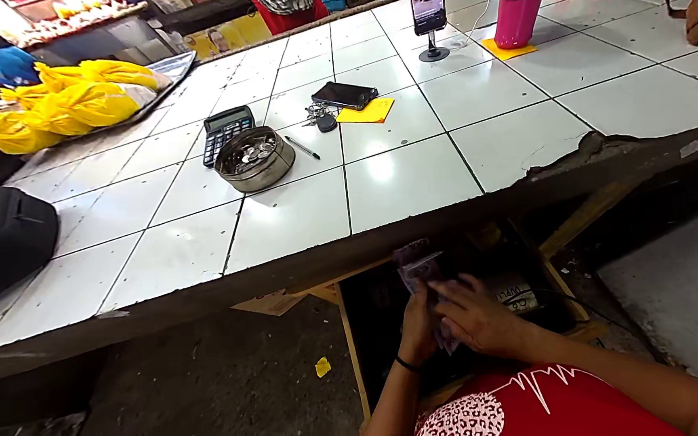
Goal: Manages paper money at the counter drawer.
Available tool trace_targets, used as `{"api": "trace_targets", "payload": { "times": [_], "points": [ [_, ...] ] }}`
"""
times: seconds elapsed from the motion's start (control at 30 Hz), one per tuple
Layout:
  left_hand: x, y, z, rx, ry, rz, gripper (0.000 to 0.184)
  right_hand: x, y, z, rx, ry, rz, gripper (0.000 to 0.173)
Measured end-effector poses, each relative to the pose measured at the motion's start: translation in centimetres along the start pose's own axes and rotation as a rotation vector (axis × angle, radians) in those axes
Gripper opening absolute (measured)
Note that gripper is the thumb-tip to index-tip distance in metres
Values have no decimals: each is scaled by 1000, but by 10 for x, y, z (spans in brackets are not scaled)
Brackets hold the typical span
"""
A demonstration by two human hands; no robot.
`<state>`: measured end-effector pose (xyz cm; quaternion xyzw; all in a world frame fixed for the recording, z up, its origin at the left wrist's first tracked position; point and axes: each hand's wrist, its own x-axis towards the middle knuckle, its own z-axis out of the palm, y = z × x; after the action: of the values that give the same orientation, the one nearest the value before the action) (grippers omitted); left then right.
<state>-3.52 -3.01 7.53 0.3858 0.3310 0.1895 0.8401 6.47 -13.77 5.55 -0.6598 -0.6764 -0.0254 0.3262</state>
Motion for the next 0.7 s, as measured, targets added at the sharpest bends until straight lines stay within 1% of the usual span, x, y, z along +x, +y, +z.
{"api": "trace_targets", "payload": {
  "times": [0.03, 0.07, 0.13, 0.23, 0.3, 0.37, 0.43, 0.5, 0.57, 0.6, 0.63, 0.67, 0.7],
  "points": [
    [-1, 0, 0, 65, -22, 16, 47, 5, 2, -3, -41, 27, 51, 25],
    [-3, 0, 0, 126, -52, 19, 45, 10, 4, -7, -58, 22, 103, 26],
    [-6, 3, -1, 231, -133, -9, 39, 17, 10, -18, -15, -42, 177, 40],
    [-5, 4, -5, 246, -235, -24, 38, 22, 19, -24, 7, -55, 199, 53],
    [-1, 2, -13, 228, -365, -25, 37, 23, 24, -25, -1, -10, 209, 59],
    [3, -1, -20, 268, -493, -26, 32, 24, 28, -27, 22, 34, 214, 64],
    [4, -2, -22, 369, -538, -45, 23, 23, 30, -28, 94, 110, 190, 65],
    [4, 0, -23, 456, -547, -40, 19, 23, 27, -31, 209, 168, 196, 66],
    [2, 3, -22, 481, -516, 35, 20, 24, 22, -27, 377, 249, 236, 65],
    [0, 2, -22, 434, -466, 101, 22, 24, 20, -25, 513, 288, 272, 69],
    [-2, -1, -20, 342, -383, 196, 25, 25, 18, -23, 665, 307, 314, 76],
    [-3, -4, -18, 205, -310, 309, 25, 25, 17, -22, 808, 279, 383, 87],
    [-1, -5, -15, 61, -280, 424, 21, 23, 15, -20, 939, 219, 467, 95]
  ]
}}
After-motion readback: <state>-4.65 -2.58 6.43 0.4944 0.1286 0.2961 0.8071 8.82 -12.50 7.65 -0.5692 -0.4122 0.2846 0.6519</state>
